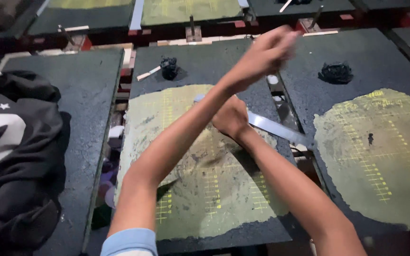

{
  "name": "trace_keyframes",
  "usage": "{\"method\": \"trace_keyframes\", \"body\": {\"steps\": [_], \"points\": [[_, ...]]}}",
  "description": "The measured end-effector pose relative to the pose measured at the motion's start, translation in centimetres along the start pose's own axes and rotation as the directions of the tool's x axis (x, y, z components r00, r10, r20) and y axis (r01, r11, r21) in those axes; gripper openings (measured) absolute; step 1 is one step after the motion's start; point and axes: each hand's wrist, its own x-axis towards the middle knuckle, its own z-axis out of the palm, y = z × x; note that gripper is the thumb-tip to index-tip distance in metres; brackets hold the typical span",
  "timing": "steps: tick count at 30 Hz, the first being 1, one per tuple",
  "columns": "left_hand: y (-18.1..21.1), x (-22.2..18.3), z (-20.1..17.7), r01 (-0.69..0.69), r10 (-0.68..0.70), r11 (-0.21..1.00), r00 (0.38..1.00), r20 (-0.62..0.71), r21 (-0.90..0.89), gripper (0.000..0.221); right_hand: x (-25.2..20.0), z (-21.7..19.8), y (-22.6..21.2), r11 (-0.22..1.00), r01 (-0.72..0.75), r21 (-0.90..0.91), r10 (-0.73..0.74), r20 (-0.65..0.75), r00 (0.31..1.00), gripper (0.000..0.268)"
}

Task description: Scraping dried ink or emulsion from a screen printing frame using a metal ruler

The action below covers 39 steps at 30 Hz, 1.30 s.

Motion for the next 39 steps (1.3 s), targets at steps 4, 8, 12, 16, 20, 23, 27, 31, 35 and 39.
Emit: {"method": "trace_keyframes", "body": {"steps": [4, 8, 12, 16, 20, 23, 27, 31, 35, 39], "points": [[3.8, 2.9, 5.7, -0.224, 0.249, 0.964, 0.949, 0.196, -0.139, 0.041, 0.3, -0.9, -1.4, 1.000, -0.006, 0.004, 0.006, 0.023, 1.000, 0.035], [3.7, 3.9, 5.2, -0.484, 0.490, 0.870, 0.831, 0.263, -0.092, 0.021, -0.2, -3.1, -2.3, 0.999, -0.048, 0.010, 0.047, 0.062, 0.997, 0.034], [5.5, 1.7, -0.8, -0.429, 0.385, 0.844, 0.903, 0.193, 0.321, 0.030, -0.2, -4.7, -3.1, 0.997, -0.077, 0.018, 0.075, 0.090, 0.993, 0.036], [5.8, -3.5, -7.5, -0.124, 0.161, 0.945, 0.982, -0.101, 0.302, 0.025, -0.1, -4.5, -2.7, 0.995, -0.050, 0.090, 0.044, 0.062, 0.997, 0.036], [2.6, -8.2, -14.5, 0.288, -0.003, 0.707, 0.914, -0.405, 0.646, 0.028, 0.0, -4.9, -2.8, 0.997, -0.067, 0.048, 0.062, 0.093, 0.994, 0.032], [0.9, -11.0, -17.5, 0.491, -0.038, 0.579, 0.814, -0.580, 0.651, 0.031, 0.2, -4.8, -2.8, 0.997, -0.054, 0.062, 0.048, 0.095, 0.994, 0.033], [0.5, -12.7, -18.1, 0.746, -0.092, 0.386, 0.616, -0.782, 0.543, 0.038, 0.1, -4.2, -2.5, 0.997, -0.040, 0.069, 0.034, 0.086, 0.996, 0.031], [-2.2, -13.3, -20.1, 0.717, 0.053, 0.284, 0.651, -0.757, 0.636, 0.040, 0.1, -4.1, -2.4, 0.997, -0.026, 0.070, 0.021, 0.065, 0.998, 0.030], [-4.1, -13.3, -21.5, 0.732, 0.130, 0.121, 0.657, -0.742, 0.670, 0.036, 0.0, -4.2, -2.4, 0.999, -0.017, 0.050, 0.015, 0.045, 0.999, 0.031], [-4.7, -14.0, -21.5, 0.610, 0.367, -0.081, 0.754, -0.545, 0.788, 0.034, -0.1, -3.6, -2.1, 0.999, -0.036, 0.041, 0.034, 0.050, 0.998, 0.033]]}}
